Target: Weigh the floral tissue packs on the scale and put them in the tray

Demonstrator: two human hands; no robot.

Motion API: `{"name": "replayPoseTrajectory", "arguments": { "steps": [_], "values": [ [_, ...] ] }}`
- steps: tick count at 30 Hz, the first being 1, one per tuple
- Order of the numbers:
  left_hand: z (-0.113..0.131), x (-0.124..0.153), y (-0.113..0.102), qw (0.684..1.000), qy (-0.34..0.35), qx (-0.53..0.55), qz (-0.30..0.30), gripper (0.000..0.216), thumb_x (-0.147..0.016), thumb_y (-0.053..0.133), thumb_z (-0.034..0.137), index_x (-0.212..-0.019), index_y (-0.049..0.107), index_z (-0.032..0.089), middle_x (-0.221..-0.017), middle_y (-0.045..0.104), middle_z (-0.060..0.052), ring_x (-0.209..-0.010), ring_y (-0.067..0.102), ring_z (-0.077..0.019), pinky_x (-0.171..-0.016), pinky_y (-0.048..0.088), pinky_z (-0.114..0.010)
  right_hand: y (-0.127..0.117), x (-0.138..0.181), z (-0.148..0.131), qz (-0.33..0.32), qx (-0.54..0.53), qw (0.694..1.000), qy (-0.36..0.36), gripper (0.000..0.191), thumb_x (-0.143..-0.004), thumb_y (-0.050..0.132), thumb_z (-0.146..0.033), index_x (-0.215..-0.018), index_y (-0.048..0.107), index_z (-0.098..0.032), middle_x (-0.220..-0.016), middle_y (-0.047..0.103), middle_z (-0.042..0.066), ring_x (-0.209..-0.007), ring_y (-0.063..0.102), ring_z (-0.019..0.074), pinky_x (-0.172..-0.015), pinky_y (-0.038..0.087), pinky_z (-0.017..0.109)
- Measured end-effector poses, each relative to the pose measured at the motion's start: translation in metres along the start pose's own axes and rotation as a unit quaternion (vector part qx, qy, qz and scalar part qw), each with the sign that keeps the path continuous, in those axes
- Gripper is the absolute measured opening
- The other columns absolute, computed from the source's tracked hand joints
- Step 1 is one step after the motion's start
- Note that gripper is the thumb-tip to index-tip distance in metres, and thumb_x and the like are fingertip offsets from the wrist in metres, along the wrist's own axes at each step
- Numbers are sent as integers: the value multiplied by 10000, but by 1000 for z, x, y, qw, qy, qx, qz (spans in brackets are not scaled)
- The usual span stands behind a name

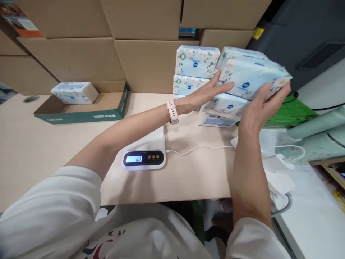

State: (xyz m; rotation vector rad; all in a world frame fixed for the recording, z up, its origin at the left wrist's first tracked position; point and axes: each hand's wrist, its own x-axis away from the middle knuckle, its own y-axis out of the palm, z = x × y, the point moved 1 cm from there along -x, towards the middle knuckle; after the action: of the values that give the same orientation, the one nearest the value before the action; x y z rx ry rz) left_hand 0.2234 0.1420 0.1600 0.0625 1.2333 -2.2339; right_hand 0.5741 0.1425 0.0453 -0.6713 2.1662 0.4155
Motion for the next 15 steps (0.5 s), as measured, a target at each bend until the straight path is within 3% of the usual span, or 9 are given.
{"name": "replayPoseTrajectory", "arguments": {
  "steps": [2, 4, 7, 10, 11, 12, 14, 15],
  "values": [
    [-16, 5, 3, 998, -20, -32, 42, 636, -1143, 302, 683, -1644, 583, 411, -1861, 335, 147, -1384, 691, -168, -1428, 314, -496, -12, -9, 40, -50, 26, 993, -100, 761, -1057, 452, -791, -1599, 472, -257, -1660, 545, 171, -1598, 558, 398, -1407, 345, 620],
    [-35, 7, -1, 990, -62, -81, 101, 626, -1131, 440, 653, -1689, 520, 380, -1843, 412, 120, -1540, 601, -180, -1419, 361, -447, -21, -18, 67, -47, 47, 971, -231, 775, -1113, 318, -740, -1713, 311, -249, -1716, 457, 185, -1635, 518, 367, -1403, 326, 665],
    [-73, 28, -36, 941, -197, -164, 222, 566, -1129, 588, 478, -1659, 480, 312, -1791, 508, 106, -1632, 459, -118, -1411, 358, -341, -18, -19, 65, -20, 47, 930, -364, 727, -1147, 231, -657, -1793, 166, -331, -1796, 384, 127, -1684, 458, 324, -1377, 379, 642],
    [-117, 95, -104, 842, -371, -215, 329, 488, -1071, 591, 86, -1518, 452, 225, -1708, 495, 92, -1613, 311, -101, -1492, 157, -433, 3, 11, 3, -24, 26, 906, -421, 759, -1107, 358, -690, -1789, 273, -366, -1715, 527, 93, -1597, 555, 348, -1253, 524, 622],
    [-130, 125, -128, 803, -426, -224, 353, 516, -1030, 604, 7, -1482, 433, 186, -1693, 464, 77, -1601, 277, -126, -1494, 121, -498, 11, 26, -26, -34, 18, 918, -394, 797, -1078, 427, -711, -1783, 313, -358, -1696, 563, 101, -1610, 539, 393, -1234, 532, 658],
    [-142, 155, -149, 776, -464, -226, 363, 487, -1049, 624, 31, -1472, 416, 152, -1699, 428, 68, -1608, 251, -158, -1489, 103, -556, 19, 43, -55, -52, 15, 925, -375, 818, -1042, 498, -729, -1759, 379, -353, -1703, 574, 105, -1575, 566, 429, -1186, 556, 680],
    [-160, 213, -183, 755, -491, -232, 366, 499, -1096, 631, 96, -1531, 386, 96, -1751, 380, 18, -1672, 217, -248, -1463, 93, -676, 33, 76, -108, -64, 18, 923, -378, 774, -1013, 546, -711, -1685, 533, -328, -1653, 647, 110, -1397, 687, 437, -1035, 601, 673],
    [-167, 237, -194, 775, -485, -220, 341, 488, -1106, 664, 156, -1537, 440, 106, -1718, 463, -20, -1642, 355, -279, -1413, 245, -705, 39, 89, -129, -64, 21, 921, -383, 746, -1022, 544, -668, -1678, 551, -313, -1633, 674, 114, -1351, 711, 433, -1014, 598, 676]
  ]
}}
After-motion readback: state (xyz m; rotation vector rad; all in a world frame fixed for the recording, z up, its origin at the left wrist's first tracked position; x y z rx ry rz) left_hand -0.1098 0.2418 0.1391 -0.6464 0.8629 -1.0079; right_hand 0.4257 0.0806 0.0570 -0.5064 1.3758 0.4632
